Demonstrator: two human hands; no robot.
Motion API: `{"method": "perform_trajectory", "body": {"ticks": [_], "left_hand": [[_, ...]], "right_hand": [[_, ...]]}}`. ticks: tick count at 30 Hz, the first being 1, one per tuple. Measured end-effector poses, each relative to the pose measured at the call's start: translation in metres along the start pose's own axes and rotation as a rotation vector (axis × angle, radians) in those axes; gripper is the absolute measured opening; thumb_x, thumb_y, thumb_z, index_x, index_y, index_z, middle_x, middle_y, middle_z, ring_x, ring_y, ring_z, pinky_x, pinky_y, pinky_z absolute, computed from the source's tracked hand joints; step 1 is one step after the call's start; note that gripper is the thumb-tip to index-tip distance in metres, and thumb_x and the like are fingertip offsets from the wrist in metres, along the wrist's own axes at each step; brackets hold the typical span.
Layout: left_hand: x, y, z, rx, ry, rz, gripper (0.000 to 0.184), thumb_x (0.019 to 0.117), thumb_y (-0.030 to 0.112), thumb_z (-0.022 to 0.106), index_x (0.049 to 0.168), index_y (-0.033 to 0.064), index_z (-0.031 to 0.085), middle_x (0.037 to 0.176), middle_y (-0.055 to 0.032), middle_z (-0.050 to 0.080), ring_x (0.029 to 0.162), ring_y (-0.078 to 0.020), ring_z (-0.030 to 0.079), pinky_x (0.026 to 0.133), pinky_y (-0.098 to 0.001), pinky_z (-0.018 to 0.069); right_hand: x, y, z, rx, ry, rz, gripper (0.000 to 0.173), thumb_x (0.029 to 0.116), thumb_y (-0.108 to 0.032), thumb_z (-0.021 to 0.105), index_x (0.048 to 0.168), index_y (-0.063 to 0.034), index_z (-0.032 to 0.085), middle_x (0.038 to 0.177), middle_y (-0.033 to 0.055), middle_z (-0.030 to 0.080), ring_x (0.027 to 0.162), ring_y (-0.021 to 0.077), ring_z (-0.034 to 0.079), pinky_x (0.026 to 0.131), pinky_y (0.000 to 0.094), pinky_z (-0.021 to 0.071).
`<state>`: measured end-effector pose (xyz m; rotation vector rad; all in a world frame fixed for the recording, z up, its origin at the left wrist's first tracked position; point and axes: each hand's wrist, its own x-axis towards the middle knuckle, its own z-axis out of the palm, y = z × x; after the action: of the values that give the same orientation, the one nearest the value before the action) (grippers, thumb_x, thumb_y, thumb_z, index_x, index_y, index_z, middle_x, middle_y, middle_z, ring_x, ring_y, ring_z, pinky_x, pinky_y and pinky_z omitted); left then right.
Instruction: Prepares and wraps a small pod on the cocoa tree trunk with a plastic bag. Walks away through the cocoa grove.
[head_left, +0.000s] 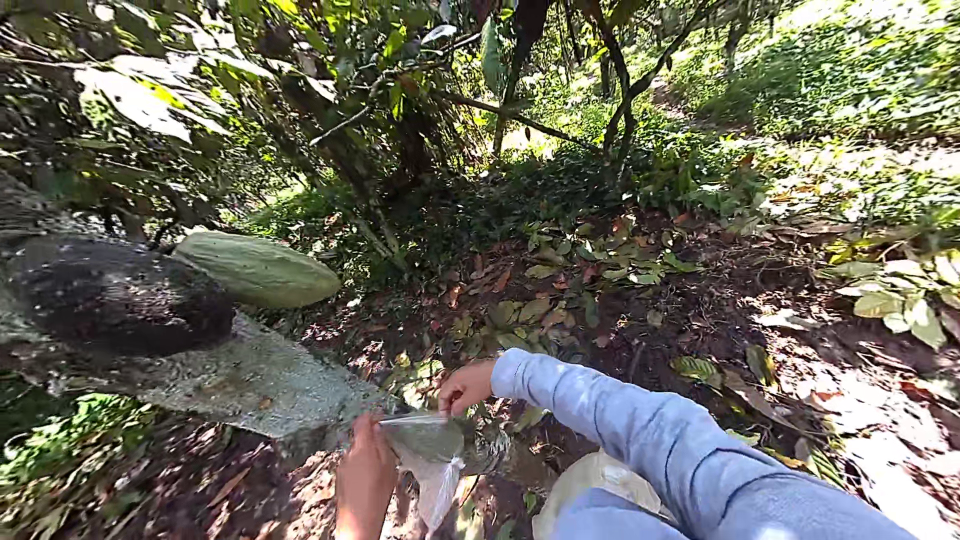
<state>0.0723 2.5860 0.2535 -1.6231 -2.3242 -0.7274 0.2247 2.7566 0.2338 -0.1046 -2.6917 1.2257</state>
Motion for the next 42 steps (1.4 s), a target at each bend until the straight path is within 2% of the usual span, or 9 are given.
{"method": "perform_trajectory", "body": {"ticks": [3, 8, 14, 18, 23, 27, 32, 37, 42], "left_hand": [[-0.009, -0.011, 0.001, 0.012, -0.092, 0.021, 0.034, 0.1087, 0.012, 0.039, 0.127, -0.0108, 0.055, 0.087, -0.0329, 0.067, 0.079, -0.0525, 0.069, 0.073, -0.0695, 0.0523], [-0.008, -0.028, -0.008, 0.139, -0.335, 0.021, 0.034, 0.1088, 0.011, 0.044, 0.128, -0.0136, 0.057, 0.119, -0.0375, 0.063, 0.111, -0.0548, 0.063, 0.097, -0.0687, 0.0471], [-0.022, -0.041, 0.006, 0.047, -0.143, 0.082, 0.023, 0.1013, -0.001, 0.053, 0.113, -0.0145, 0.066, 0.114, -0.0374, 0.065, 0.106, -0.0549, 0.065, 0.094, -0.0694, 0.048], [-0.024, -0.016, -0.019, -0.019, 0.026, 0.005, 0.029, 0.1056, 0.003, 0.045, 0.118, -0.0177, 0.061, 0.114, -0.0382, 0.063, 0.105, -0.0529, 0.064, 0.096, -0.0637, 0.0487], [-0.02, -0.01, -0.006, 0.134, -0.06, 0.065, 0.028, 0.1065, 0.007, 0.048, 0.12, -0.0126, 0.064, 0.12, -0.0359, 0.063, 0.115, -0.0545, 0.062, 0.093, -0.0691, 0.0489], [-0.029, -0.011, 0.017, 0.086, 0.114, 0.116, 0.021, 0.101, 0.006, 0.058, 0.107, -0.0089, 0.071, 0.116, -0.0365, 0.063, 0.112, -0.0594, 0.059, 0.087, -0.071, 0.0489], [-0.032, -0.022, 0.027, -0.033, 0.22, 0.08, 0.021, 0.0998, 0.009, 0.061, 0.103, -0.0096, 0.071, 0.119, -0.0406, 0.057, 0.113, -0.0605, 0.056, 0.094, -0.07, 0.0457], [-0.025, -0.016, 0.01, -0.124, 0.266, 0.137, 0.033, 0.1037, 0.009, 0.047, 0.101, -0.0192, 0.063, 0.107, -0.0389, 0.061, 0.102, -0.0531, 0.063, 0.093, -0.0606, 0.049], [-0.013, 0.007, 0.005, -0.174, 0.26, 0.105, 0.04, 0.107, 0.011, 0.038, 0.108, -0.0217, 0.06, 0.11, -0.0411, 0.061, 0.106, -0.0543, 0.063, 0.094, -0.0622, 0.0475]], "right_hand": [[0.002, 0.026, 0.004, -0.016, 0.009, 0.007, 0.026, 0.0998, -0.005, 0.064, 0.12, 0.0118, 0.066, 0.118, 0.0276, 0.067, 0.113, 0.0348, 0.064, 0.104, 0.049, 0.0456], [0.029, 0.024, 0.0, 0.134, 0.359, 0.029, 0.029, 0.1063, -0.01, 0.052, 0.12, 0.0106, 0.066, 0.11, 0.0266, 0.07, 0.099, 0.0333, 0.07, 0.097, 0.0478, 0.052], [0.043, -0.025, 0.005, 0.137, 0.453, -0.225, 0.026, 0.1054, -0.004, 0.05, 0.117, 0.013, 0.067, 0.1, 0.0264, 0.07, 0.088, 0.0299, 0.069, 0.088, 0.0413, 0.0544], [0.013, -0.016, 0.011, 0.246, 0.399, -0.209, 0.029, 0.1069, -0.004, 0.045, 0.119, 0.0161, 0.062, 0.105, 0.0272, 0.068, 0.094, 0.0254, 0.066, 0.091, 0.0378, 0.0524], [0.003, -0.005, 0.026, 0.643, 0.388, -0.215, 0.024, 0.0976, -0.004, 0.039, 0.091, 0.0039, 0.06, 0.09, -0.0005, 0.057, 0.077, -0.001, 0.051, 0.07, 0.0191, 0.0435], [0.009, 0.005, 0.034, 1.009, 0.44, -0.241, 0.023, 0.0929, -0.005, 0.035, 0.084, -0.0103, 0.056, 0.091, -0.0049, 0.061, 0.08, 0.0017, 0.057, 0.073, 0.0217, 0.0481], [0.016, 0.0, 0.044, 1.475, 0.544, -0.281, 0.031, 0.1026, -0.006, 0.023, 0.089, -0.0153, 0.049, 0.094, 0.0006, 0.068, 0.086, 0.0112, 0.065, 0.077, 0.0278, 0.0538], [0.022, -0.013, 0.039, 1.301, 0.614, -0.09, 0.022, 0.1113, -0.01, 0.033, 0.099, -0.0059, 0.051, 0.08, -0.0014, 0.057, 0.065, 0.0042, 0.054, 0.065, 0.0188, 0.0493], [0.032, -0.034, 0.036, 0.979, 0.732, 0.086, 0.013, 0.1022, -0.002, 0.057, 0.108, 0.0087, 0.061, 0.088, 0.0077, 0.062, 0.075, 0.0066, 0.056, 0.072, 0.0223, 0.0495]]}}
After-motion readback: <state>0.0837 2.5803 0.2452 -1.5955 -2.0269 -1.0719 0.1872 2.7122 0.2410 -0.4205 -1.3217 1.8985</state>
